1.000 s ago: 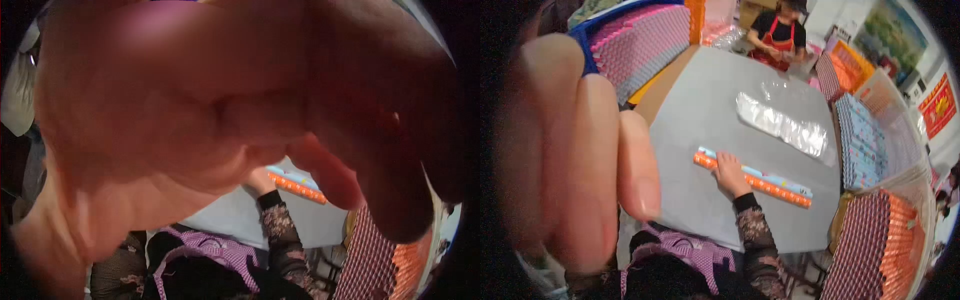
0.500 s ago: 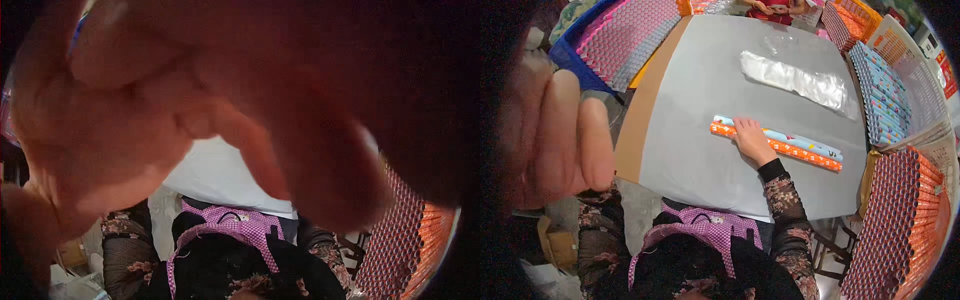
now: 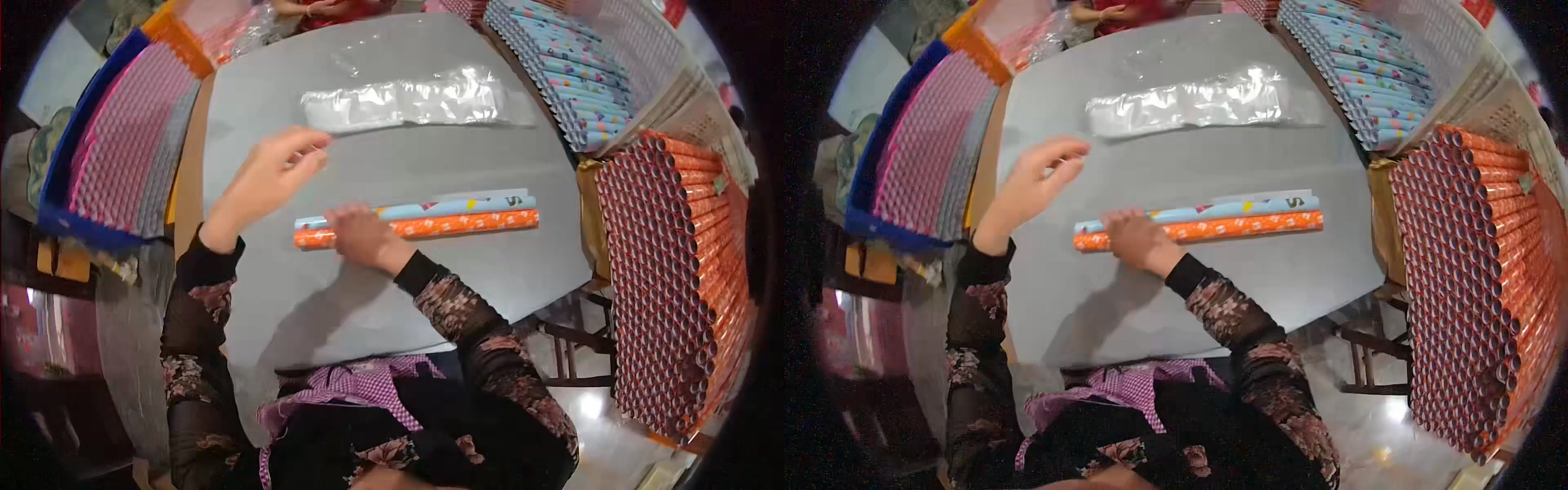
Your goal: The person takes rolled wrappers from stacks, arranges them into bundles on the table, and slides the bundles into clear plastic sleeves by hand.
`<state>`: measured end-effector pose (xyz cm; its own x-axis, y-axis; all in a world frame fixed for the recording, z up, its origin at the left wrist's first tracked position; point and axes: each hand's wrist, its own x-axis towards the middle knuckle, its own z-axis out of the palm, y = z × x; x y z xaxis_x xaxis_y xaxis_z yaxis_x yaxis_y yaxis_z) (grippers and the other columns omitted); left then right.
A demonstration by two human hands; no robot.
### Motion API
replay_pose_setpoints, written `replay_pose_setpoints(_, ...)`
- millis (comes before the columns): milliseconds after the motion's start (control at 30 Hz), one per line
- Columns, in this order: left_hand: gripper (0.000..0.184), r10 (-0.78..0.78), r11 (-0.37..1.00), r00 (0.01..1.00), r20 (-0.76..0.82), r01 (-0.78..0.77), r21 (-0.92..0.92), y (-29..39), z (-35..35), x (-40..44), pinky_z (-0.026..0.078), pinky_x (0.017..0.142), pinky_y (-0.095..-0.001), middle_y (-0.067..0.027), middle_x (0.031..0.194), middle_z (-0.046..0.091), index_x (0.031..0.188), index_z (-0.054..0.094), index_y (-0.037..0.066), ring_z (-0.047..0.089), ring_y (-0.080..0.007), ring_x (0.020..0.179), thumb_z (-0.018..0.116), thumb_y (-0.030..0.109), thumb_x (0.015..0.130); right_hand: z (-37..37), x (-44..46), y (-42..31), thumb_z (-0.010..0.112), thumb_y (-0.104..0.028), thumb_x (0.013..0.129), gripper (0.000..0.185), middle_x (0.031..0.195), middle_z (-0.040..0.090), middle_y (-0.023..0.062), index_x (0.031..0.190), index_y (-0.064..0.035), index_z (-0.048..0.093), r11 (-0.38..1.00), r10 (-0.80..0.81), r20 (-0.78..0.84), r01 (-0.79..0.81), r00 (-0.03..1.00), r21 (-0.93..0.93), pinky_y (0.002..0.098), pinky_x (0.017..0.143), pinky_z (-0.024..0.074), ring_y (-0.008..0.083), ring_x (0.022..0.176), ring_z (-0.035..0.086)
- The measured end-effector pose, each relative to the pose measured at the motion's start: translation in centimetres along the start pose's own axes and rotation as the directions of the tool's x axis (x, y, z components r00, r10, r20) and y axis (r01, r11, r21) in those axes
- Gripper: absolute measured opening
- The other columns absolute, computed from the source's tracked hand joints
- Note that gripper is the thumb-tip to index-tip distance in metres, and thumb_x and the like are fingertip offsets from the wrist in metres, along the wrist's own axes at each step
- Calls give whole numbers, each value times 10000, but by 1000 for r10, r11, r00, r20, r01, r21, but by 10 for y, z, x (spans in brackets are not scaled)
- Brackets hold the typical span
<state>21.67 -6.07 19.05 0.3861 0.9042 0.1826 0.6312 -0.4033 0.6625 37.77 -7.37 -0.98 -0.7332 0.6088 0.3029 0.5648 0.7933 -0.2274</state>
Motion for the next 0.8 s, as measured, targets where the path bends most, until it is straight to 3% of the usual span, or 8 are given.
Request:
replay_pose_setpoints(200, 196, 447, 849, 894, 37, -437, 298, -64, 120, 144, 528, 787, -406, -179, 944, 669, 988, 683, 10, 651, -349, 904, 667, 171, 878, 21, 2, 3, 610, -190, 829, 414, 1063, 605, 197, 1169, 45, 594, 998, -24, -90, 29, 996, 48, 443, 876, 435, 337, 1041, 564)
replay_pose_setpoints(267, 260, 243, 843, 954, 177, -298, 449, -72, 151, 181, 521, 840, -440, -182, 1075, 663, 1054, 661, 20, 638, -351, 1002, 661, 213, 880, 5, -3, 1, 604, -184, 817, 362, 989, 605, 205, 1115, 18, 648, 995, -99, -233, 89, 967, -53, 432, 817, 439, 316, 964, 582)
replay_pose_setpoints(367, 359, 227, 741, 972, -65, -129, 659, -106, 204, 204, 495, 916, -507, -178, 1367, 533, 1224, 568, 71, 540, -411, 1187, 617, 235, 908, -24, 8, 4, 601, -169, 799, 319, 1148, 638, 222, 1072, -31, 690, 991, -130, 460, 126, 878, 40, 457, 955, 437, 294, 1035, 623)
replay_pose_setpoints(400, 378, 239, 788, 961, -137, -110, 605, -119, 212, 208, 470, 913, -514, -172, 1280, 559, 1185, 614, 65, 544, -361, 1159, 663, 206, 838, -8, 7, 6, 601, -169, 799, 319, 1148, 638, 222, 1072, -31, 690, 988, -148, 454, 154, 879, 23, 457, 955, 437, 294, 1035, 623)
replay_pose_setpoints(467, 307, 175, 730, 984, -32, -107, 675, -116, 201, 206, 479, 887, -502, -159, 1197, 588, 1100, 649, 54, 556, -353, 1130, 666, 183, 821, 36, 2, 9, 577, -167, 813, 299, 1136, 674, 138, 1059, -71, 718, 987, -128, -303, 152, 945, 59, 498, 1009, 395, 275, 1157, 590)
replay_pose_setpoints(567, 168, 121, 711, 993, 16, -98, 696, -129, 195, 204, 496, 833, -479, -135, 1041, 622, 929, 689, 44, 581, -343, 1057, 666, 139, 792, -4, -3, 2, 581, -167, 816, 289, 1129, 679, 142, 1051, -76, 723, 995, -104, -5, 104, 995, -3, 490, 1004, 398, 296, 1127, 591)
replay_pose_setpoints(667, 90, 169, 773, 983, -73, -86, 628, -142, 184, 198, 506, 790, -471, -149, 951, 634, 834, 687, 39, 610, -359, 966, 653, 103, 781, 6, -6, 8, 596, -198, 800, 249, 945, 693, 135, 964, -58, 721, 983, -129, 31, 124, 991, 137, 497, 998, 398, 335, 1020, 609)
replay_pose_setpoints(800, 103, 119, 899, 960, -253, 4, 438, -138, 154, 190, 498, 762, -511, -226, 879, 640, 899, 649, 30, 624, -431, 856, 588, 70, 826, -6, 0, 2, 601, -197, 805, 246, 956, 657, 141, 976, -48, 696, 992, -125, 70, 125, 990, 0, 477, 921, 424, 340, 994, 583)
